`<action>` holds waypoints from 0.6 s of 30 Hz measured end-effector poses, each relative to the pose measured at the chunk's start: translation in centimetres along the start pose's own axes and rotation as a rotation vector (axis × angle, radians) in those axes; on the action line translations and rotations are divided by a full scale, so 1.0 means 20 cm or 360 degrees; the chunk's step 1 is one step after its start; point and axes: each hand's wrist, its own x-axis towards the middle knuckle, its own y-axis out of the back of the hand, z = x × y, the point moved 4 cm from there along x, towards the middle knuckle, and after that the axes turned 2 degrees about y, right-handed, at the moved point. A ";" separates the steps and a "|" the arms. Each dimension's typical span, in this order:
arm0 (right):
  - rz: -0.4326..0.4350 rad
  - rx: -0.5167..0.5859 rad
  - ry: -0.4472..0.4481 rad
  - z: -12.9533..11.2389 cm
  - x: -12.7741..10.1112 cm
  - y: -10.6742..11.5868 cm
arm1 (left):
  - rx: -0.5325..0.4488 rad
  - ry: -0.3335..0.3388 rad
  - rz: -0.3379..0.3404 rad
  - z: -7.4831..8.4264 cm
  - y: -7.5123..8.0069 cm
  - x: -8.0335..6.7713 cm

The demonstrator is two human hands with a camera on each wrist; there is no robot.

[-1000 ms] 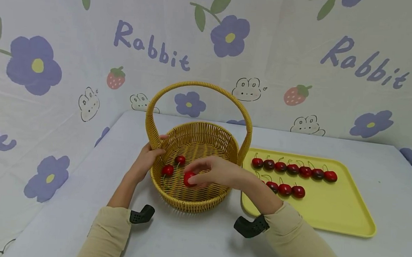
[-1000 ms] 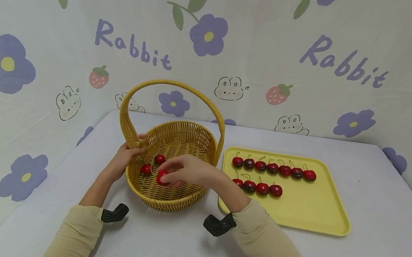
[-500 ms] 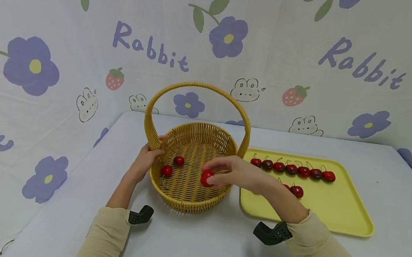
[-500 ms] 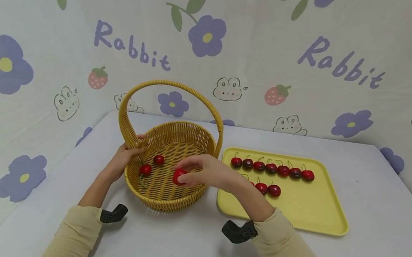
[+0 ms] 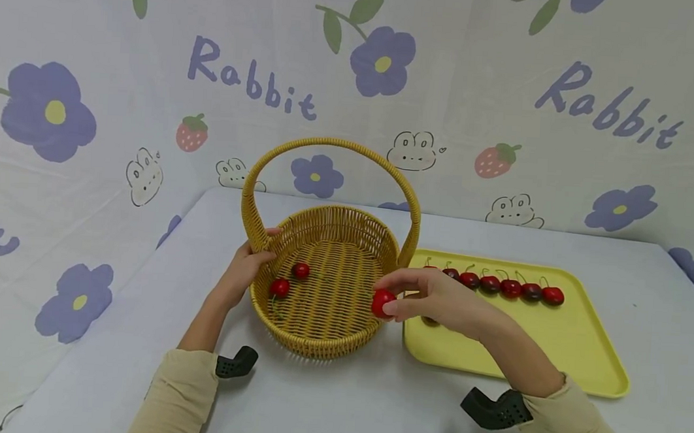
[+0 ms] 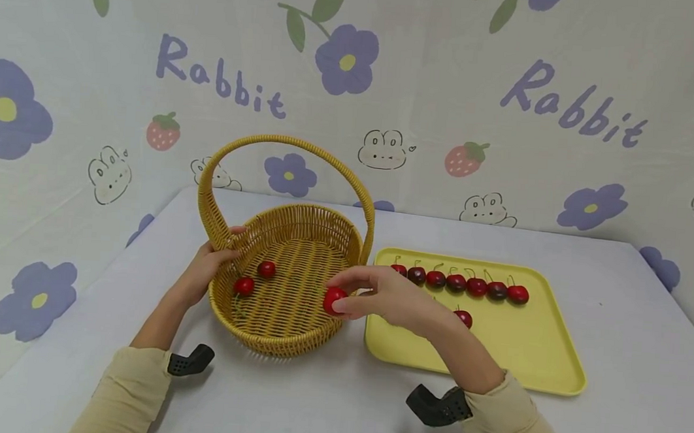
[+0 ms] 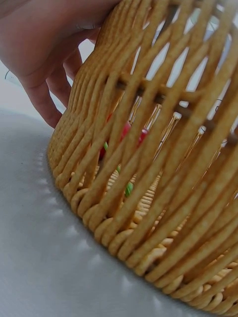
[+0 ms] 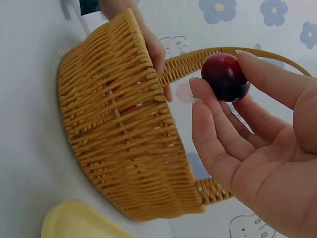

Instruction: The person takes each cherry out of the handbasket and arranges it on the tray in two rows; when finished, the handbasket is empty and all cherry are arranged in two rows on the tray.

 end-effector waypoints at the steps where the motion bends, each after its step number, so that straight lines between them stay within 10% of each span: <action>1: 0.0007 0.0006 -0.0002 0.00 -0.01 0.01 | 0.0001 0.0000 0.0001 0.00 0.00 0.00; 18: 0.0121 -0.0014 -0.0081 0.15 -0.19 0.14 | 0.0004 0.0009 0.0000 0.00 0.00 -0.01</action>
